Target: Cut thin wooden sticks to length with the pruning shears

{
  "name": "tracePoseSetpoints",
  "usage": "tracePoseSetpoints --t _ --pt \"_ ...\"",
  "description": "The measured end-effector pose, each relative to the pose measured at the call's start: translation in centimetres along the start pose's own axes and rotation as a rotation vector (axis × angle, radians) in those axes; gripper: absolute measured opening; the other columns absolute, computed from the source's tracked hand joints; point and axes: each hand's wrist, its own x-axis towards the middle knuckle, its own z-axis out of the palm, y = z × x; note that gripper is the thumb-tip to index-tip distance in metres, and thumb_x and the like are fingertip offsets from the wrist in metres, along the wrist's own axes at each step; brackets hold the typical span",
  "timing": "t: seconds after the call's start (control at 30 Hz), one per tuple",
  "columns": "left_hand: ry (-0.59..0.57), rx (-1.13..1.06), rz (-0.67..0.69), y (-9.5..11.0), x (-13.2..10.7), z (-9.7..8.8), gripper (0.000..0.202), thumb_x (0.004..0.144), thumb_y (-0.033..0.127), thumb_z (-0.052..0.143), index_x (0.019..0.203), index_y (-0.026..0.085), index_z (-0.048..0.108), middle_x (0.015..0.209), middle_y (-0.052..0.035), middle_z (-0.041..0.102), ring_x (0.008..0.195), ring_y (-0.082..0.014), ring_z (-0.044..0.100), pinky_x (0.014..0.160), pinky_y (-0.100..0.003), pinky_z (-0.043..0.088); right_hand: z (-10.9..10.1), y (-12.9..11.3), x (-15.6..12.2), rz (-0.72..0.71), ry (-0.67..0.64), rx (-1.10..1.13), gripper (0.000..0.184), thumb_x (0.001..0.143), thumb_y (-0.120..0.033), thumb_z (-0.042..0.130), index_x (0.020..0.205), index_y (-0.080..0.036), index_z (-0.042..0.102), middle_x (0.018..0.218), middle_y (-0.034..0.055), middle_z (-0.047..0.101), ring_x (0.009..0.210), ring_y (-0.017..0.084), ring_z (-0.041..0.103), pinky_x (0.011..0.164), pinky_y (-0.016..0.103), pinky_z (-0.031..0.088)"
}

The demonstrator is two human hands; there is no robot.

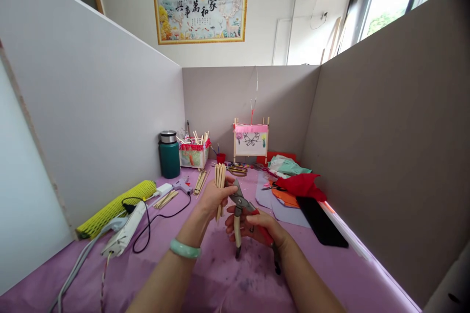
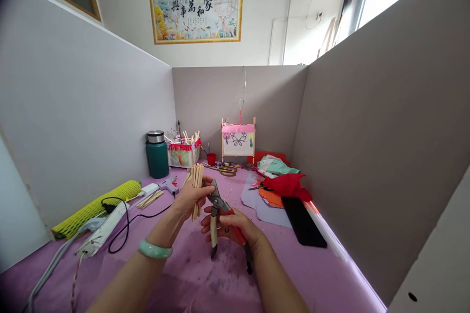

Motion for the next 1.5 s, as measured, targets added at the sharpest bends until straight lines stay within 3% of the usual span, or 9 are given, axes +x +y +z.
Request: tracePoseSetpoints --t 0.13,0.37,0.5,0.6,0.7,0.8,0.93,1.17,1.5 --pt "0.027 0.024 0.015 0.6 0.3 -0.5 0.043 0.053 0.033 0.081 0.085 0.016 0.059 0.057 0.0069 0.053 0.032 -0.0022 0.033 0.034 -0.020 0.020 0.0 0.1 0.0 0.004 -0.032 0.017 0.051 0.078 -0.036 0.064 0.124 -0.017 0.059 0.113 0.0142 0.066 0.104 0.029 0.064 0.094 0.053 0.046" --pt "0.290 0.299 0.072 1.3 2.2 -3.3 0.032 0.063 0.042 0.070 0.082 0.018 0.060 0.062 0.0009 0.062 0.036 -0.0064 0.033 0.041 -0.024 0.026 0.5 -0.3 -0.3 -0.008 -0.037 -0.010 0.050 0.078 -0.036 0.064 0.124 -0.016 0.058 0.114 0.0150 0.065 0.104 0.029 0.064 0.092 0.052 0.047" --pt "0.387 0.537 0.041 -0.9 2.9 -5.2 0.026 0.060 0.036 0.075 0.052 0.021 0.055 0.042 0.0024 0.047 0.040 -0.0129 0.038 0.047 -0.026 0.021 1.0 -1.7 -0.6 -0.158 0.210 -0.347 0.051 0.076 -0.038 0.066 0.123 -0.020 0.058 0.115 0.0106 0.064 0.102 0.025 0.062 0.088 0.043 0.048" --pt "0.389 0.658 0.025 -3.1 2.7 -5.8 0.028 0.058 0.032 0.077 0.046 0.024 0.053 0.040 0.0023 0.044 0.045 -0.0158 0.042 0.052 -0.026 0.021 0.4 -3.1 -1.0 -0.053 0.576 -1.031 0.046 0.075 -0.039 0.066 0.118 -0.022 0.059 0.112 0.0074 0.065 0.099 0.023 0.060 0.085 0.037 0.047" --pt "0.365 0.719 0.016 -4.7 2.3 -6.0 0.026 0.058 0.029 0.076 0.045 0.024 0.054 0.042 0.0012 0.048 0.048 -0.0170 0.045 0.055 -0.027 0.023 -1.7 -3.7 -1.1 0.215 0.891 -1.564 0.045 0.076 -0.044 0.065 0.113 -0.020 0.062 0.113 0.0119 0.064 0.104 0.029 0.059 0.088 0.040 0.045" --pt "0.350 0.727 0.009 -5.5 1.9 -6.1 0.025 0.058 0.027 0.075 0.045 0.024 0.054 0.043 0.0011 0.050 0.050 -0.0171 0.046 0.056 -0.026 0.025 -4.7 -3.5 -0.4 0.361 1.014 -1.677 0.049 0.074 -0.045 0.067 0.113 -0.016 0.064 0.121 0.0196 0.060 0.114 0.037 0.054 0.091 0.047 0.041" --pt "0.336 0.657 -0.026 -5.7 2.1 -6.4 0.026 0.059 0.031 0.075 0.047 0.023 0.053 0.040 0.0032 0.048 0.044 -0.0145 0.045 0.051 -0.025 0.026 -8.3 -3.1 1.2 0.475 1.018 -1.755 0.055 0.071 -0.048 0.071 0.114 -0.014 0.065 0.123 0.0216 0.059 0.116 0.039 0.053 0.091 0.050 0.041" --pt "0.288 0.344 -0.101 -5.3 2.2 -7.7 0.039 0.063 0.057 0.069 0.065 0.021 0.053 0.048 0.0052 0.047 0.038 -0.0110 0.041 0.042 -0.025 0.033 -12.5 -4.0 4.7 0.537 0.989 -1.819 0.064 0.077 -0.061 0.060 0.122 -0.016 0.060 0.129 0.0189 0.056 0.118 0.036 0.051 0.091 0.047 0.041" --pt "0.332 0.238 -0.142 -4.7 2.5 -11.6 0.043 0.060 0.055 0.076 0.074 0.019 0.057 0.042 0.0083 0.042 0.037 -0.0087 0.036 0.039 -0.021 0.029 -19.0 -5.6 7.7 0.572 1.009 -1.976 0.061 0.086 -0.054 0.053 0.127 -0.009 0.056 0.129 0.0236 0.053 0.122 0.039 0.042 0.100 0.058 0.024"
